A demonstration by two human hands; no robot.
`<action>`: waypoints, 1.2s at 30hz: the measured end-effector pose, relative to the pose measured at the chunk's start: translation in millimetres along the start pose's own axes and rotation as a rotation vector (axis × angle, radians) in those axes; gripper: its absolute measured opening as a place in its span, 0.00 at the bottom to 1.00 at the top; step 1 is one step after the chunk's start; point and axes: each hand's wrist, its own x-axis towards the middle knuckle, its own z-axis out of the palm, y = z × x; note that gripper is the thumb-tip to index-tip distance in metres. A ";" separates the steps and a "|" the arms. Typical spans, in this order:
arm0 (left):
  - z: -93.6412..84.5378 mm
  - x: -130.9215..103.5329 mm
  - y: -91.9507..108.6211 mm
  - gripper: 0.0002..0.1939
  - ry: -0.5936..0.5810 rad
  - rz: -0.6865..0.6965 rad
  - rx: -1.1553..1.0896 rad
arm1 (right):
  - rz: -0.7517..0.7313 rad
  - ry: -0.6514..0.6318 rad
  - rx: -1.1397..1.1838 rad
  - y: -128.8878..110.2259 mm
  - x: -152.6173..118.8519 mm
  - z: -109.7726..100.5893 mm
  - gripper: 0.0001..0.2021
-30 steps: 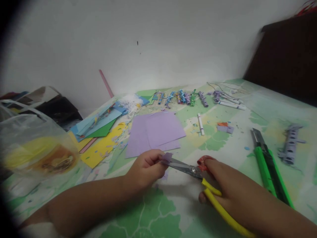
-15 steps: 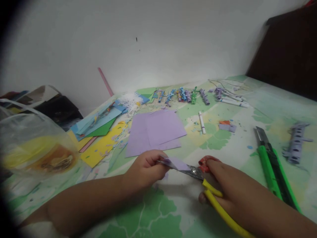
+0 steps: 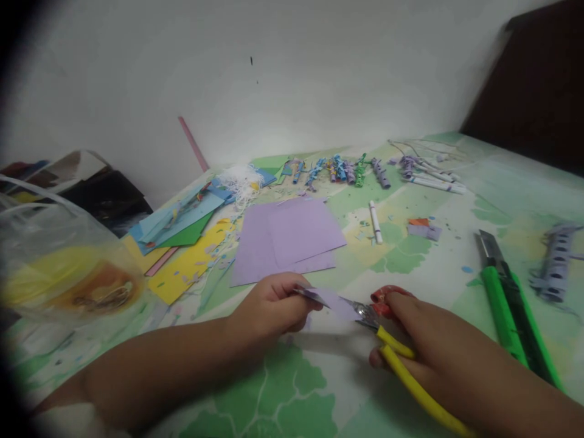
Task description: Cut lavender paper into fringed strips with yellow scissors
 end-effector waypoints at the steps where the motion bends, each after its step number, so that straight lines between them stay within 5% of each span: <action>1: 0.0 0.2 0.2 0.04 0.001 -0.014 -0.013 | -0.004 0.001 -0.004 1.9 -0.3 0.9 0.16; 28: 2.7 4.7 -2.3 0.03 -0.051 -0.124 -0.235 | -0.029 0.034 -0.061 11.1 -0.6 0.7 0.22; 36: -0.4 6.0 -5.7 0.02 0.002 -0.065 -0.334 | -0.004 0.017 -0.013 4.5 3.9 -9.1 0.21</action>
